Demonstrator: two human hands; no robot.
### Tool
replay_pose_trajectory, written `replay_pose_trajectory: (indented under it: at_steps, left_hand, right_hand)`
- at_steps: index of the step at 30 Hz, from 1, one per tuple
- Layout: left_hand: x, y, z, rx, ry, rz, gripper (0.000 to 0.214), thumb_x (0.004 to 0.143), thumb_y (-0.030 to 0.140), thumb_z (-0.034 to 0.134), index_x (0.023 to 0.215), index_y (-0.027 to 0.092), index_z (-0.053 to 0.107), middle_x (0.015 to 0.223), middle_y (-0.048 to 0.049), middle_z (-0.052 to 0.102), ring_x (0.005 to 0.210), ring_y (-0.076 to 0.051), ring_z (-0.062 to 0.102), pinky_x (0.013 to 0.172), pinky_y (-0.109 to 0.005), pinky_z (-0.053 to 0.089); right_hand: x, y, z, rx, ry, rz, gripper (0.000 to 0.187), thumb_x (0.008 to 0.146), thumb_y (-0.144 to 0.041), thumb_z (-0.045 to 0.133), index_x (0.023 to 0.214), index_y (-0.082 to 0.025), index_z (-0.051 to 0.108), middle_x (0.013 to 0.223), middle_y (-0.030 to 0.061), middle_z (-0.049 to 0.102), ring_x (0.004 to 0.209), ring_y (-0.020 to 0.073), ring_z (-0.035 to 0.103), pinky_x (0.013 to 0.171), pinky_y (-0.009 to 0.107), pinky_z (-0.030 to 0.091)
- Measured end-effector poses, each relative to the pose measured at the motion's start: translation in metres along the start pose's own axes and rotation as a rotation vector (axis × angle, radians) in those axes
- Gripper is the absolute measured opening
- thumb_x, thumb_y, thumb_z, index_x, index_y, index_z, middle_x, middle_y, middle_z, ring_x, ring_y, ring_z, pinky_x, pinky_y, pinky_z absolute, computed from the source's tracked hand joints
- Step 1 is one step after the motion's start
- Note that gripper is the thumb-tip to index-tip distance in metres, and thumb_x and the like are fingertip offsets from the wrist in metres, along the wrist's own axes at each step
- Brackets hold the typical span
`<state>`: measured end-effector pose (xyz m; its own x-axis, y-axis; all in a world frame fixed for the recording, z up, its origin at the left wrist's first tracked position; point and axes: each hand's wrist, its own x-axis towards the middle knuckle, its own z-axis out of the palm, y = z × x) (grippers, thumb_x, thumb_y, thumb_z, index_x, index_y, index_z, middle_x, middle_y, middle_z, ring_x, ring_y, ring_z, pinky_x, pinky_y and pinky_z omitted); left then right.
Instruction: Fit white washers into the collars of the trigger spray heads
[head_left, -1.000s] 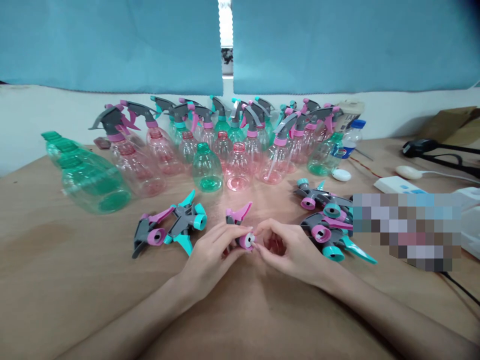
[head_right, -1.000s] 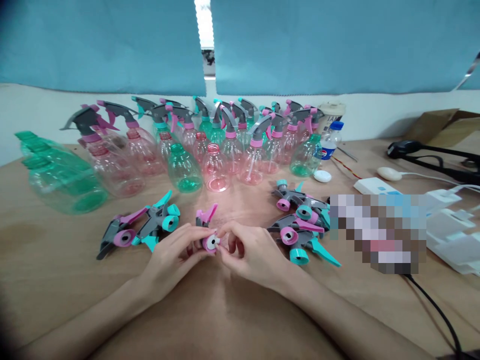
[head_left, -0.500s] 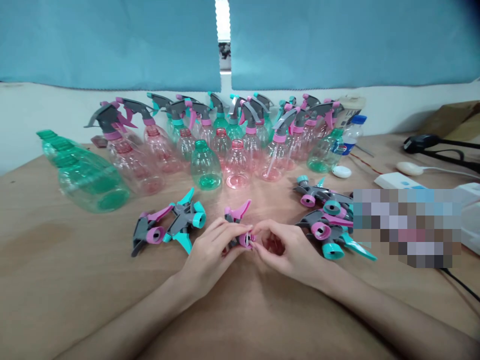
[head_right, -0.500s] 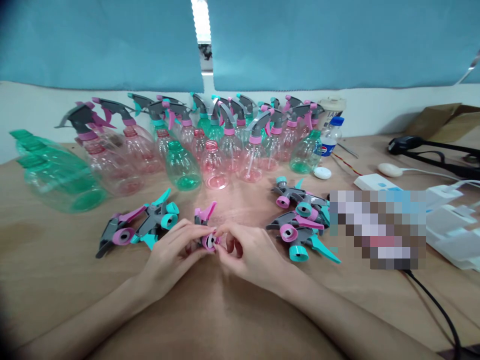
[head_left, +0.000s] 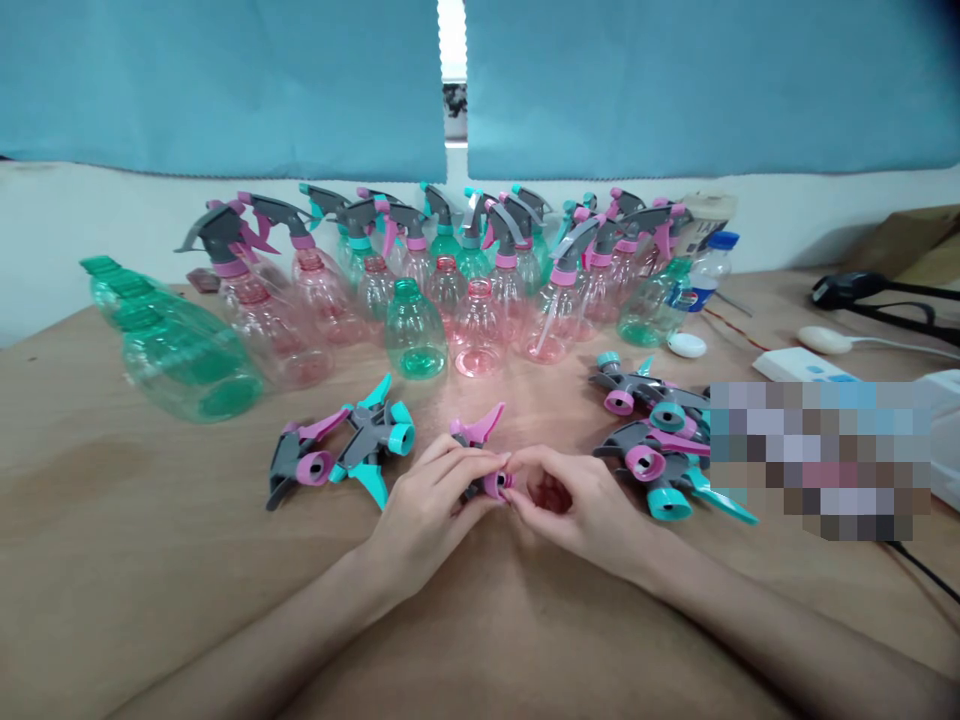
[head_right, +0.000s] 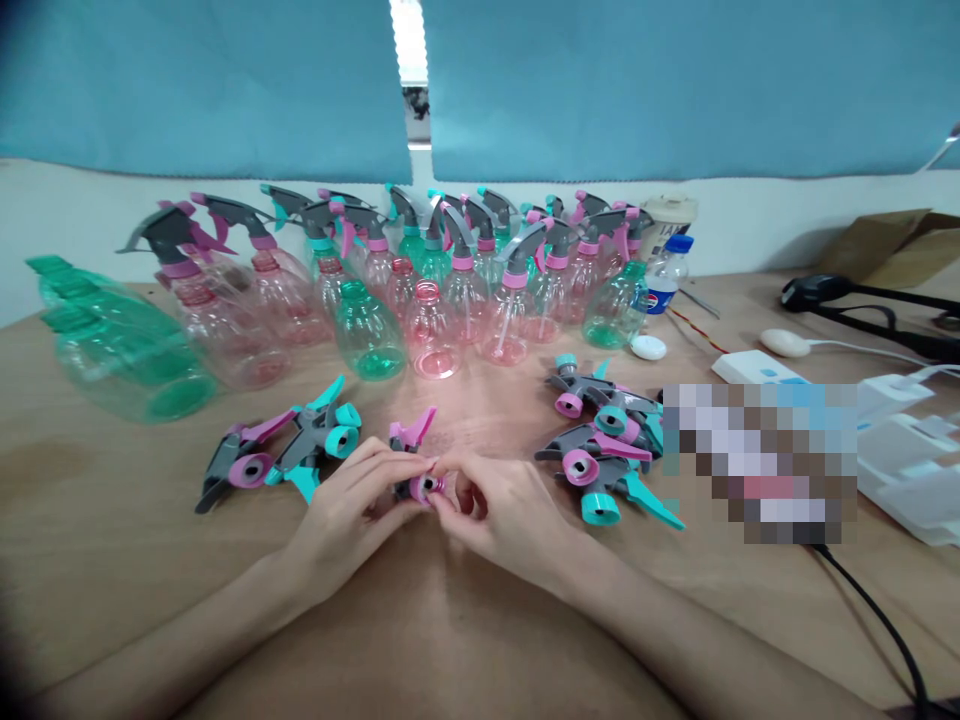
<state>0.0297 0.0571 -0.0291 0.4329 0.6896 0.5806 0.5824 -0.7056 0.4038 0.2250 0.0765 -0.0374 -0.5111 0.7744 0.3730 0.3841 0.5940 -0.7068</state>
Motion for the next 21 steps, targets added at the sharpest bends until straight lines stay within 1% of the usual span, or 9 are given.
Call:
replay_pose_trajectory:
  at_steps: [5, 10, 13, 17, 21]
  left_hand:
    - [0.001, 0.002, 0.0, -0.016, -0.038, -0.054, 0.02, 0.085, 0.015, 0.063, 0.104, 0.019, 0.06, 0.089, -0.0017, 0.068, 0.082, -0.017, 0.055, 0.073, -0.028, 0.05]
    - [0.001, 0.001, 0.001, 0.007, -0.065, -0.057, 0.022, 0.087, 0.016, 0.06, 0.108, 0.02, 0.059, 0.09, -0.0024, 0.067, 0.084, -0.017, 0.056, 0.072, -0.028, 0.05]
    - [0.001, 0.0, 0.001, 0.015, -0.041, -0.045, 0.022, 0.087, 0.015, 0.06, 0.108, 0.02, 0.059, 0.09, -0.0021, 0.068, 0.084, -0.017, 0.055, 0.073, -0.029, 0.05]
    - [0.001, 0.001, 0.001, 0.012, -0.026, -0.027, 0.024, 0.086, 0.012, 0.06, 0.109, 0.019, 0.058, 0.094, -0.003, 0.068, 0.086, -0.018, 0.055, 0.075, -0.03, 0.051]
    - [0.002, 0.003, 0.003, 0.013, 0.031, 0.014, 0.018, 0.085, 0.012, 0.061, 0.103, 0.018, 0.06, 0.095, -0.0045, 0.069, 0.085, -0.018, 0.057, 0.075, -0.031, 0.052]
  right_hand:
    - [0.001, -0.006, -0.001, -0.043, 0.002, -0.006, 0.014, 0.086, -0.024, 0.055, 0.097, -0.022, 0.063, 0.06, -0.005, 0.056, 0.049, 0.0083, 0.049, 0.05, 0.02, 0.036]
    - [0.002, -0.009, -0.004, -0.097, 0.014, -0.009, 0.014, 0.083, -0.022, 0.057, 0.095, -0.02, 0.063, 0.061, -0.004, 0.058, 0.05, 0.009, 0.051, 0.051, 0.021, 0.037]
    - [0.003, -0.01, -0.006, -0.113, 0.026, -0.008, 0.009, 0.082, -0.022, 0.058, 0.089, -0.02, 0.062, 0.06, -0.0041, 0.058, 0.05, 0.009, 0.051, 0.051, 0.021, 0.037]
    - [0.003, -0.012, -0.007, -0.114, 0.019, 0.021, 0.009, 0.081, -0.02, 0.058, 0.089, -0.02, 0.063, 0.06, -0.0042, 0.058, 0.05, 0.0092, 0.051, 0.05, 0.021, 0.037]
    - [0.002, -0.012, -0.003, -0.07, 0.049, 0.043, 0.007, 0.082, -0.021, 0.058, 0.087, -0.021, 0.061, 0.057, -0.0054, 0.056, 0.048, 0.0092, 0.051, 0.051, 0.021, 0.037]
